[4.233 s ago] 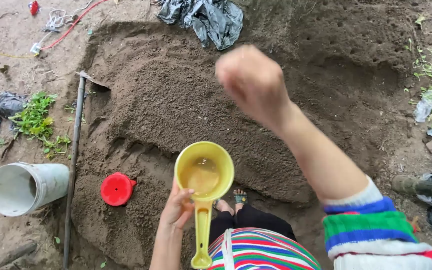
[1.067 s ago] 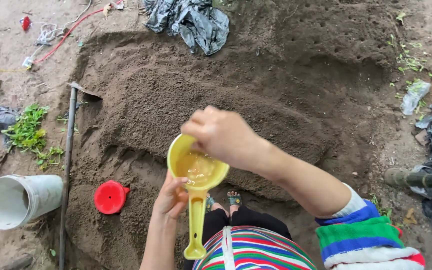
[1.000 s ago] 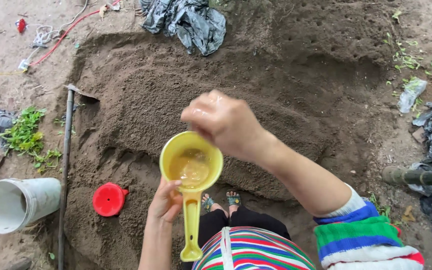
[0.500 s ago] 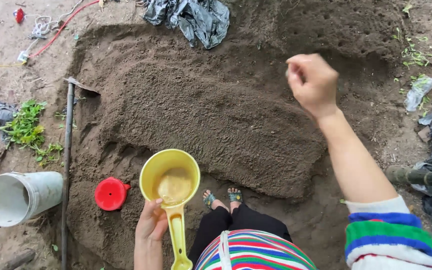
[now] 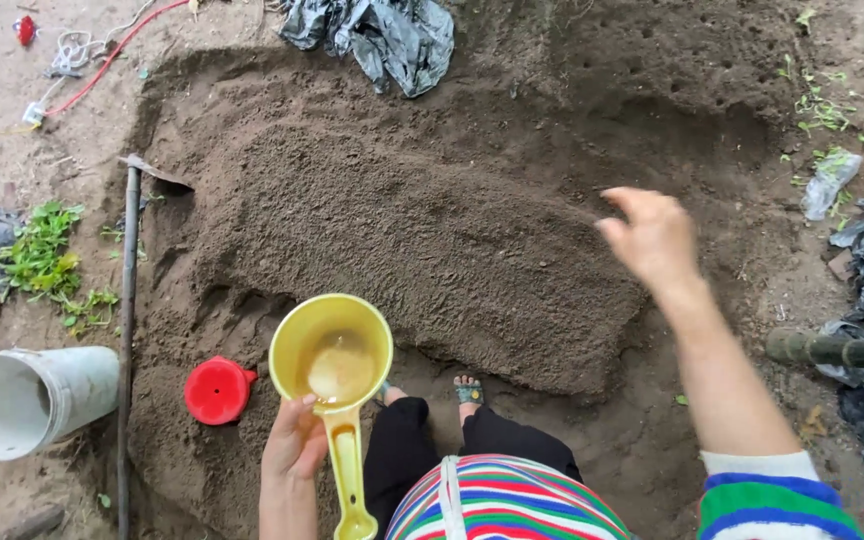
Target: The person holds a yellow plastic scoop containing seeds and repeatedly takes a pinch of seeds with their right hand to scatter them over a prepared soil bed. The person moves along the bed, distributing the seeds evenly across the surface.
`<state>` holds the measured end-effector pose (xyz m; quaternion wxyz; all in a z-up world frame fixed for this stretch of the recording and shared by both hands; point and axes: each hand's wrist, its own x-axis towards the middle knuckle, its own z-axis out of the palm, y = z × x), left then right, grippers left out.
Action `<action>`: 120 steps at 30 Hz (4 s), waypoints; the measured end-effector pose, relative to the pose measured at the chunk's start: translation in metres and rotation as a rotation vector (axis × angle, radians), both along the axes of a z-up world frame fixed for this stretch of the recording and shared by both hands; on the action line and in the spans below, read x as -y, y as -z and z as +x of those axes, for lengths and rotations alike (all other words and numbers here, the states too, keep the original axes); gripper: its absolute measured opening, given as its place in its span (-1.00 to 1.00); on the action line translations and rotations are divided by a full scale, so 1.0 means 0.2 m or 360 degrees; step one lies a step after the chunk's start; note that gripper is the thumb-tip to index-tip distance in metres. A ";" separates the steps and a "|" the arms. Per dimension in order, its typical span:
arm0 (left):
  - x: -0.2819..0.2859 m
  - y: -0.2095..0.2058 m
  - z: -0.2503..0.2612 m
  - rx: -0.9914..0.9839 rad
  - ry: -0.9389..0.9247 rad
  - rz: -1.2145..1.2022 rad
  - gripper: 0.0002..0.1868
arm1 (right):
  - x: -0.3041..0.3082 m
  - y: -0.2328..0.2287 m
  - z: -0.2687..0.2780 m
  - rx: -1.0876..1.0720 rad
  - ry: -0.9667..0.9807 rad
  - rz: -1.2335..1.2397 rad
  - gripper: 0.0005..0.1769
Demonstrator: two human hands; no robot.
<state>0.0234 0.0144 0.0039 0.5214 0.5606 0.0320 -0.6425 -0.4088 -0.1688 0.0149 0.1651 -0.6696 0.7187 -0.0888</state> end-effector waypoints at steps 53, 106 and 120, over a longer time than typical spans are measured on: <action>0.86 0.04 1.59 0.0123 0.0207 0.0013 -0.01 | 1.01 -0.53 1.65 0.0216 -0.0610 -0.1698 -0.84; 0.63 0.06 1.50 0.0079 0.0037 0.0067 -0.01 | 1.31 -0.37 1.70 0.0280 -0.0715 -0.1534 -0.79; 0.64 0.04 1.49 0.0141 0.0028 0.0116 -0.01 | 1.11 -0.42 1.52 0.0297 -0.0501 -0.1630 -0.71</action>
